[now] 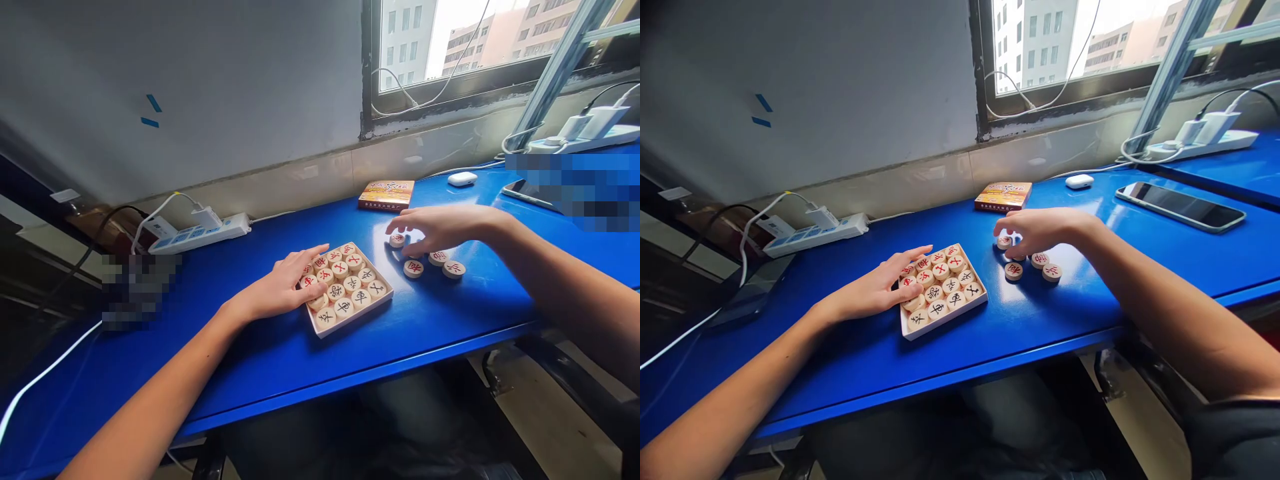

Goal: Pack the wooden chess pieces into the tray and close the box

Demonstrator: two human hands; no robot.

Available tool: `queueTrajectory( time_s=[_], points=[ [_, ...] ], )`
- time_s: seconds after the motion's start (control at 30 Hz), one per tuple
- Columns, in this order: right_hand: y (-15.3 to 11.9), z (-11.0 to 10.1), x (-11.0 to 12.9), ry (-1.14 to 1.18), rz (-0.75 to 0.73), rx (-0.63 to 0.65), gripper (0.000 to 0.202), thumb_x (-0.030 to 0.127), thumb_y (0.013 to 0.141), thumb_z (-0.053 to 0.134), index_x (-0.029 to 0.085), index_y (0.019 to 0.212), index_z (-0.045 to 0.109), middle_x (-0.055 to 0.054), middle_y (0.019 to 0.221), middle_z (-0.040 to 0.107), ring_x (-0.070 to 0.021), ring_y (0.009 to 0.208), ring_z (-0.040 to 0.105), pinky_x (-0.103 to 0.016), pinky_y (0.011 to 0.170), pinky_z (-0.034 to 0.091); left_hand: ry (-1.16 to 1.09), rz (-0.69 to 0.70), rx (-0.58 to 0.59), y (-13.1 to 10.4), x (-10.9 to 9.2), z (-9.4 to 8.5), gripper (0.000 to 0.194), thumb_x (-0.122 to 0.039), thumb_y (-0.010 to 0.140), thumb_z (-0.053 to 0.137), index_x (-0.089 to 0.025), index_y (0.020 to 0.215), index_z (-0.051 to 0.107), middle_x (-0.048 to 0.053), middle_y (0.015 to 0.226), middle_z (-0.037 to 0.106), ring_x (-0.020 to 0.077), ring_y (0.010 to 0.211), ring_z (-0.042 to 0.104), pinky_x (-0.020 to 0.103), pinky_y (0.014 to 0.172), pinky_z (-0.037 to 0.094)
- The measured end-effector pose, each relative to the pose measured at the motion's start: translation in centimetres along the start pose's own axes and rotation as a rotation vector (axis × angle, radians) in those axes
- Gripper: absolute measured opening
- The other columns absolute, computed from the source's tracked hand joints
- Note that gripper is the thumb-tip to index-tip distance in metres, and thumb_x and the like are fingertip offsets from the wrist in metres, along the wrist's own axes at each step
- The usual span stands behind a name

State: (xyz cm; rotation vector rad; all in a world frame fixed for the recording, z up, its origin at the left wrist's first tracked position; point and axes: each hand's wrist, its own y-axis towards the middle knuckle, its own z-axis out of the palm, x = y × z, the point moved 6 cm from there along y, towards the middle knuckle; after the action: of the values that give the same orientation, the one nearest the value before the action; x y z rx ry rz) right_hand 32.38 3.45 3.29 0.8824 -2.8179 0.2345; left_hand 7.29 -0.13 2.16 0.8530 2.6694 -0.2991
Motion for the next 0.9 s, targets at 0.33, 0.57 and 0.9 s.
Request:
queueTrajectory(
  time_s=[0.33,0.57,0.9],
  points=[
    [0.0,-0.9,5.9,0.132,-0.169,-0.308,0.03,0.037,0.083,0.053,0.02,0.107,0.058,-0.009,0.102,0.065,-0.0224,0.092,0.06,-0.033,0.076,0.046,0.019,0.031,-0.014,0.0,-0.2,0.0,0.068,-0.056,0.091,0.043,-0.031,0.149,0.019,0.007,0.143,0.041,0.0276,0.13,0.037,0.044,0.108,0.028],
    [-1.3,-1.2,7.1,0.034,-0.246,-0.282,0.036,0.042,0.083,0.053,0.022,0.112,0.058,-0.011,0.113,0.061,-0.0267,0.104,0.057,-0.04,0.086,0.045,0.007,-0.049,-0.07,0.1,-0.5,-0.1,0.065,-0.06,0.091,0.036,-0.029,0.147,0.026,0.008,0.139,0.047,0.0296,0.129,0.037,0.05,0.107,0.023],
    [-1.2,0.2,1.9,-0.004,0.004,0.089,0.038,0.039,0.076,0.056,0.023,0.11,0.06,-0.008,0.104,0.066,-0.0218,0.081,0.063,-0.03,0.062,0.045,0.092,-0.203,-0.202,0.6,-1.8,0.5,0.069,-0.057,0.081,0.049,-0.026,0.141,0.036,0.01,0.134,0.052,0.0305,0.131,0.034,0.055,0.107,0.016]
  ],
)
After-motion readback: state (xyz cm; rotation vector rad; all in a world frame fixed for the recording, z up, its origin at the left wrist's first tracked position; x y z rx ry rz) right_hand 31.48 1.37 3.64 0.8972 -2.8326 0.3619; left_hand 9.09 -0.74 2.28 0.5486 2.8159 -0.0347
